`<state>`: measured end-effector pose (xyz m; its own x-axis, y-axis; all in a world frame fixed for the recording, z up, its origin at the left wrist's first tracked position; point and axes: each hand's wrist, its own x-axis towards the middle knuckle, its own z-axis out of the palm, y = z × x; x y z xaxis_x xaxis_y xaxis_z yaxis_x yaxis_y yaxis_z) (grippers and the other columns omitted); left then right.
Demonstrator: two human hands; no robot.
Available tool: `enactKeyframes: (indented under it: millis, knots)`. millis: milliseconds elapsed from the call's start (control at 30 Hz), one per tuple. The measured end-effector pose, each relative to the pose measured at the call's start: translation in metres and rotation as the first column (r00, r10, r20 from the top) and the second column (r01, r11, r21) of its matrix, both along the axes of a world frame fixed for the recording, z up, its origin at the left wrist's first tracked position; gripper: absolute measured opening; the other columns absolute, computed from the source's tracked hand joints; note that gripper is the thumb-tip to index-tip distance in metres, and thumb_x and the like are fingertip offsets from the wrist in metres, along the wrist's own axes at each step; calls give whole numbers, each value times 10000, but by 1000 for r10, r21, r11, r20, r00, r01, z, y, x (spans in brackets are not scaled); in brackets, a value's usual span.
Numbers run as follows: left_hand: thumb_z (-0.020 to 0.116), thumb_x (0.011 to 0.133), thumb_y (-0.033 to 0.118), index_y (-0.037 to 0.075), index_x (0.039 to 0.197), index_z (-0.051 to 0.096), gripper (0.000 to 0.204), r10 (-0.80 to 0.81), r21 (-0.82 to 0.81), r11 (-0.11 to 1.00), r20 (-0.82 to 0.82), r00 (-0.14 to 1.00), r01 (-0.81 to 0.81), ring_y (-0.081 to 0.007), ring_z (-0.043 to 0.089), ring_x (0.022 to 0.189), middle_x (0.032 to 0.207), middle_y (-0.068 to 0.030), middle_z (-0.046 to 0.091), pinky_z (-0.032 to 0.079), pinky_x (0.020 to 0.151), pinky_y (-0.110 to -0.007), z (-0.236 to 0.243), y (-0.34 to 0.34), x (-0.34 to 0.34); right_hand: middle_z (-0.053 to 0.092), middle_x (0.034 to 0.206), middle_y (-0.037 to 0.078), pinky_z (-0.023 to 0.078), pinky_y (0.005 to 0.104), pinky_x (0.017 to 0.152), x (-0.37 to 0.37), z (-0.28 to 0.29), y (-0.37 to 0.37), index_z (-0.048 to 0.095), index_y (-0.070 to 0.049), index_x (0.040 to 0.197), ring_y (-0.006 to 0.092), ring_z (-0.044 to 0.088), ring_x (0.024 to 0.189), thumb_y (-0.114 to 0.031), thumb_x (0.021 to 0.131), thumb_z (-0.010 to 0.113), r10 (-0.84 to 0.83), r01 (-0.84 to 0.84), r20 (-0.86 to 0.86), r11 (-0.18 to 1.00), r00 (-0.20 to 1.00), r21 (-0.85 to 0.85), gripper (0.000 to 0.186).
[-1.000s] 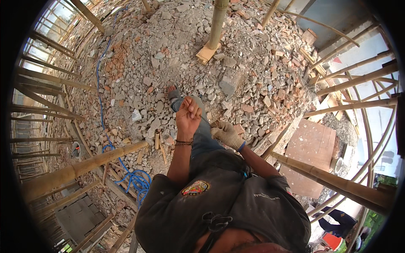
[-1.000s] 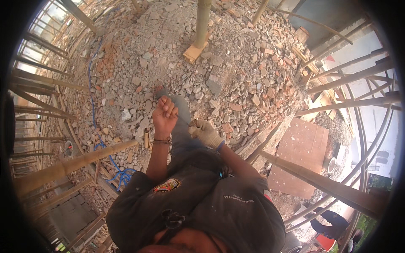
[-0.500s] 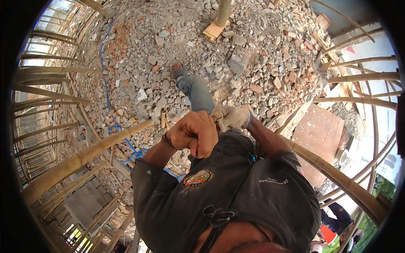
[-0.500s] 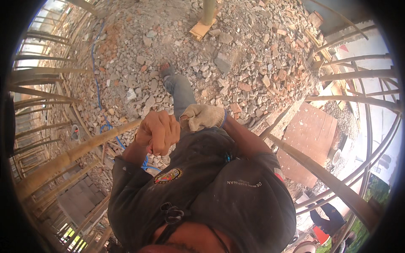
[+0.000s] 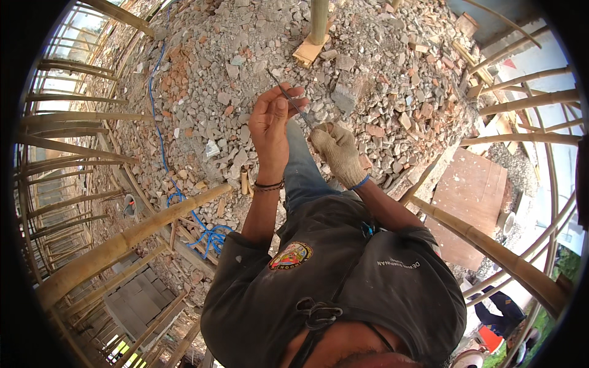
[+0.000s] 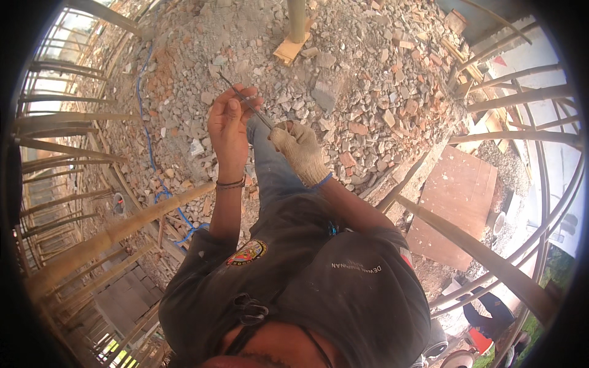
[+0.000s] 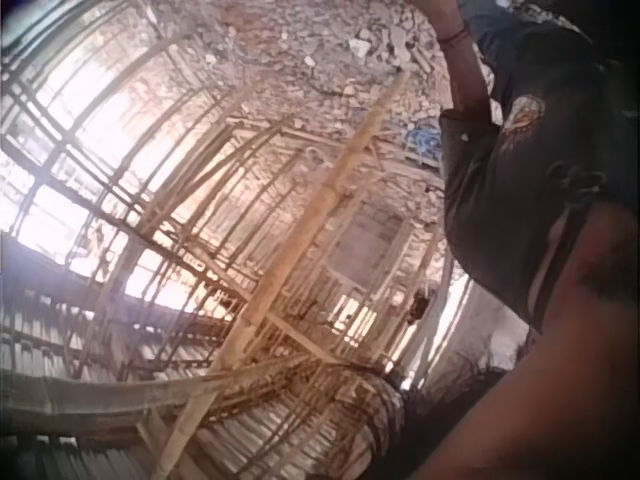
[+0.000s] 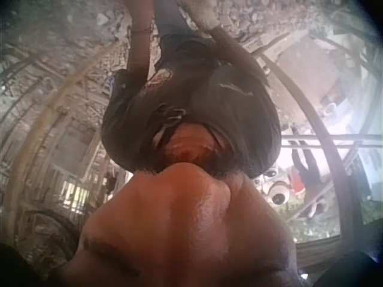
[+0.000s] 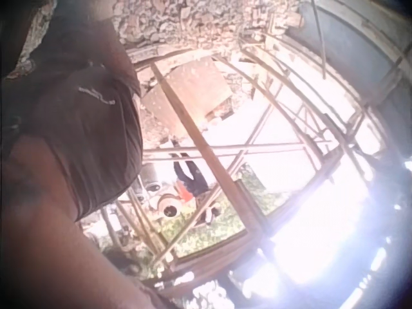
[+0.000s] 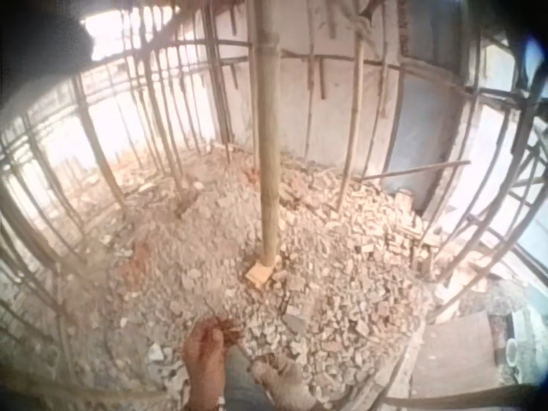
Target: The person ties bamboo poles together using a thin wire or string. They wrap the wire around the joints of the bamboo scaffolding and twist it to secure the structure. The person works at various heights on the scaffolding, moving between joints to tie them.
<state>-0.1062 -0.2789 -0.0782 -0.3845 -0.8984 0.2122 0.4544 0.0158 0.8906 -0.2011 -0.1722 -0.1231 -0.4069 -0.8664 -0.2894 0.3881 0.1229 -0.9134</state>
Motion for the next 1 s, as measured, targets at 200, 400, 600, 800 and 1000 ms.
enactKeyframes:
  millis: [200, 400, 600, 800, 1000]
  knots:
    - [580, 1012, 252, -25, 1196, 560, 333, 175, 67, 982, 55, 983, -179, -245, 702, 881, 1084, -174, 663, 606, 795, -374, 9, 13, -17, 624, 719, 16, 434, 285, 545, 13, -11, 5, 673, -44, 921, 96, 543, 590, -153, 896, 720, -265, 177, -727, 964, 633, -197, 121]
    - [567, 1017, 222, 45, 1030, 564, 178, 321, 269, 919, -83, 943, -289, -164, 607, 697, 908, -83, 619, 523, 642, -282, 29, 6, -19, 652, 766, 83, 476, 357, 561, 10, -1, -15, 684, -79, 916, 276, 599, 595, -105, 783, 779, -434, 122, -817, 899, 380, -421, 165]
    - [494, 1029, 117, 82, 932, 542, 115, 56, 264, 962, -438, 897, 69, -81, 368, 525, 756, -12, 507, 319, 509, -232, 29, -13, -14, 641, 738, 65, 507, 355, 578, 10, 22, -20, 676, -96, 824, 276, 651, 666, -132, 810, 765, -354, 82, -872, 934, 339, -347, 97]
    - [441, 999, 24, 64, 880, 513, 145, -295, 87, 906, -570, 767, 413, -70, 282, 491, 707, -2, 453, 248, 466, -248, 39, -47, -7, 578, 733, -1, 409, 278, 524, 20, -25, -17, 631, -51, 906, 106, 495, 569, -206, 871, 760, -230, 39, -467, 923, 854, -383, 205]
    - [471, 920, -39, 79, 829, 450, 150, -494, -150, 539, -853, 167, 829, -64, 239, 465, 667, 9, 385, 207, 441, -241, 80, -47, 1, 518, 639, -26, 350, 254, 455, 17, 42, 17, 598, -35, 881, 52, 434, 517, -319, 902, 740, 502, -277, 475, 840, 723, -467, 318]
